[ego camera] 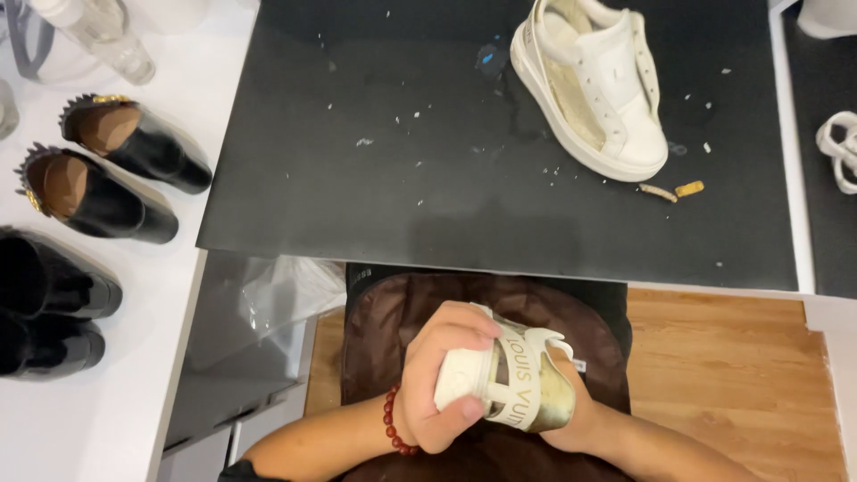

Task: Inspecting white sneakers and removing their insoles and small accessories.

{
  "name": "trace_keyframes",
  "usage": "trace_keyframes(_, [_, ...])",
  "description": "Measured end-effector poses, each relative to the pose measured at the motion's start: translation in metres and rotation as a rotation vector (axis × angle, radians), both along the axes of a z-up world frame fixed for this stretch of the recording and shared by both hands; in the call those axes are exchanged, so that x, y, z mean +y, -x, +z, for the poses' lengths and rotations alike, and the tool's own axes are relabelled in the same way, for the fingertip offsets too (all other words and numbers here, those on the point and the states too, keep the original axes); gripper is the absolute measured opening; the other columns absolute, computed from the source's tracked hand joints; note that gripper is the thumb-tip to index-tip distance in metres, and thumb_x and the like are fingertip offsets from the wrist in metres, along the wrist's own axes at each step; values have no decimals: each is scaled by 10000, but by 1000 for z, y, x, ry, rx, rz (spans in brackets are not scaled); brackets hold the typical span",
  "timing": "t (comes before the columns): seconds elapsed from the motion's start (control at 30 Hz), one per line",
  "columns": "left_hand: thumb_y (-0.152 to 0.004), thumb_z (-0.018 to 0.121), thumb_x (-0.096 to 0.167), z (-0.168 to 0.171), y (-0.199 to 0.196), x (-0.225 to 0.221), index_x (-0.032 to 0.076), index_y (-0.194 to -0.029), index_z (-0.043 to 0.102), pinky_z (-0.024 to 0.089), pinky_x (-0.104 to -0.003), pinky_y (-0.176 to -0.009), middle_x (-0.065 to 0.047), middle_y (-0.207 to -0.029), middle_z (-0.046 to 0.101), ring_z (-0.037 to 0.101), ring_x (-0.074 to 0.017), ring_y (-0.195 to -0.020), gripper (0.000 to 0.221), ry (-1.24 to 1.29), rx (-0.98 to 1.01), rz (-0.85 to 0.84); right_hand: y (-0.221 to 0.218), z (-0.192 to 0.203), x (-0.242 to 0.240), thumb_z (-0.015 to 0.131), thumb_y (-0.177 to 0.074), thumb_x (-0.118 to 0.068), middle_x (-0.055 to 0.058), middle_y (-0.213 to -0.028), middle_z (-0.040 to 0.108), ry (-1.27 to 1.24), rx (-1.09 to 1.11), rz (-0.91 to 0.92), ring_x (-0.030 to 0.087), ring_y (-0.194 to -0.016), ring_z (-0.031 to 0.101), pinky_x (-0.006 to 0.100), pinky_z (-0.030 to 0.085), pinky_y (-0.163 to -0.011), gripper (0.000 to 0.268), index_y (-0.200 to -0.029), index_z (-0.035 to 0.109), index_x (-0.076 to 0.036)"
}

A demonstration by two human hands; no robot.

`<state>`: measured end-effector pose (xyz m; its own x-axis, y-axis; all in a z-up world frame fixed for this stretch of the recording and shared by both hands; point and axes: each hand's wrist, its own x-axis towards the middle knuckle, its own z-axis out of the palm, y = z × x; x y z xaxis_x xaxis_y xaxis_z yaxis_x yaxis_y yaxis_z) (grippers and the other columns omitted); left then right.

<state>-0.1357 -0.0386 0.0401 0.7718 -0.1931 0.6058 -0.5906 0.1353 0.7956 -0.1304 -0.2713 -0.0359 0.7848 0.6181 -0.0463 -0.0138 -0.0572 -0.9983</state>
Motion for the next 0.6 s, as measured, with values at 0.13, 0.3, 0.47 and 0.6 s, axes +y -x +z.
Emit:
trace_keyframes(0.13, [-1034, 616, 367, 8, 0, 5, -2, -1322, 530, 533, -409, -1026, -214, -1341, 570, 610, -292, -1140, 477, 91, 66, 22, -28, 59, 8, 783, -867, -60, 117, -1235, 707, -90, -608, 67, 291, -1133, 703, 396, 557, -977, 425, -1275, 662, -46])
trace_keyframes(0.3, [-1037, 613, 351, 19, 4, 8, 2, -1349, 519, 525, -375, -1019, -206, -1369, 550, 598, -246, -1131, 478, 83, 102, 23, -40, 75, 0, 824, -797, -108, 81, -1181, 719, 54, -847, 215, 310, -1076, 694, 421, 536, -939, 486, -1264, 692, -78])
trace_keyframes(0.47, [-1020, 594, 349, 20, 4, 2, -18, -1311, 503, 508, -370, -1037, -204, -1331, 522, 574, -233, -1137, 477, 174, 288, 10, -27, 76, 8, 811, -735, -81, 27, -1074, 739, 297, -881, 151, 312, -980, 679, 422, 520, -873, 383, -1094, 723, -178])
trace_keyframes(0.6, [-1009, 589, 342, 15, 0, 2, -18, -1289, 502, 507, -355, -1005, -204, -1311, 527, 569, -221, -1097, 465, 231, 319, 19, -26, 92, 18, 808, -671, -63, 55, -1062, 732, 377, -731, 122, 338, -977, 670, 423, 523, -867, 422, -1075, 730, -161])
